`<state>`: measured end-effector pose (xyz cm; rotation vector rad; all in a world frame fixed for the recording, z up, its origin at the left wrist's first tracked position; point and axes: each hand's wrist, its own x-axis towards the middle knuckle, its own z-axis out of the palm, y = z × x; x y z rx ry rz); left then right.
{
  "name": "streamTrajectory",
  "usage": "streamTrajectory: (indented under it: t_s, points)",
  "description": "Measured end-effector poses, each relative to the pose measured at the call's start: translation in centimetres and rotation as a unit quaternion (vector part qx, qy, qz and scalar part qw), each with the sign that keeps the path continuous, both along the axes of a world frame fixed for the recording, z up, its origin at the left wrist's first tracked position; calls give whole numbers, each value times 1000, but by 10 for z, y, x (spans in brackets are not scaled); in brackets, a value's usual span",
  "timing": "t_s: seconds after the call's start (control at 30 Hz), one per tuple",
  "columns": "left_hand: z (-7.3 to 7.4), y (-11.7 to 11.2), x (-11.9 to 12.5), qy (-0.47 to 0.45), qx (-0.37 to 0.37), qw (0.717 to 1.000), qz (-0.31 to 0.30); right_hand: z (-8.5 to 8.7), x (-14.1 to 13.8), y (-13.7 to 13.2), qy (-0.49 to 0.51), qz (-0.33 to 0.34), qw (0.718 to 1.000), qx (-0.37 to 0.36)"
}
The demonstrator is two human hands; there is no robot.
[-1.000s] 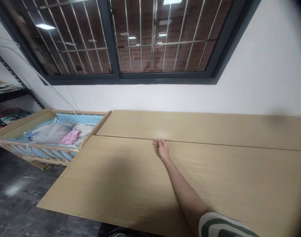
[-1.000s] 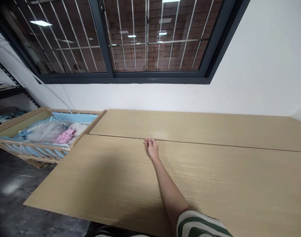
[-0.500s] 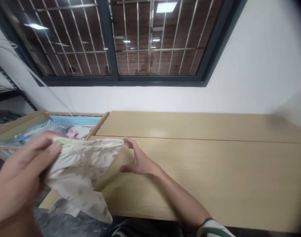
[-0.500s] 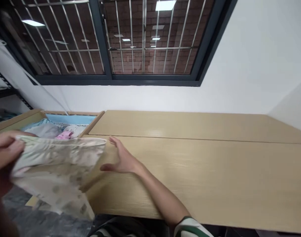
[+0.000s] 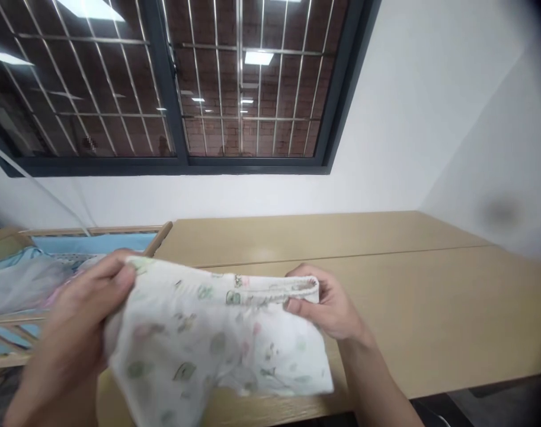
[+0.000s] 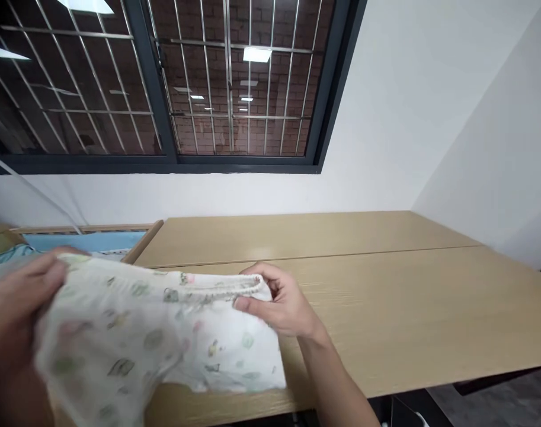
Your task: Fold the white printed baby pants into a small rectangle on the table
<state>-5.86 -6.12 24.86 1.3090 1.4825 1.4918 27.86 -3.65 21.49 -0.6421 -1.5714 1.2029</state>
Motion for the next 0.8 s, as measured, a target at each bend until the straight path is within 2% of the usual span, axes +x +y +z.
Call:
streamTrajectory:
  t_s: [0.07, 0.1, 0.17, 0.23, 0.3, 0.37, 0.4, 0.47, 0.57, 0.67, 0.8]
  points:
    - [-15, 24, 8, -46, 3, 997, -54, 4, 4, 11, -34, -24, 999, -17]
    - [-26, 40, 12, -50, 7, 996, -76, 1, 5, 22, -55, -29, 997, -35]
    - [-54, 76, 18, -7, -26, 992, -124, -17, 4, 51, -93, -23, 993, -71]
    - [-87, 113, 22, 142, -56, 980, -128, -47, 1, 88, -136, -21, 986, -92]
    - [-120, 143, 24, 205, -86, 967, -120, -84, -4, 126, -227, -40, 967, -110]
    - [-147, 161, 28, 258, -109, 954, -103, -121, -9, 157, -386, -114, 908, -119]
    - [-158, 165, 31, 282, -114, 948, -96, -138, -10, 169, -415, -130, 892, -124]
    - [-176, 159, 40, 326, -109, 934, -93, -164, -9, 186, -456, -162, 866, -125]
    - [-196, 128, 60, 377, -80, 912, -140, -188, -4, 199, -473, -203, 849, -115]
    - [-217, 86, 85, 407, -61, 889, -199, -199, 4, 209, -482, -218, 842, -110]
    - [-242, 47, 110, 473, -75, 855, -201, -208, 10, 224, -476, -181, 853, -113]
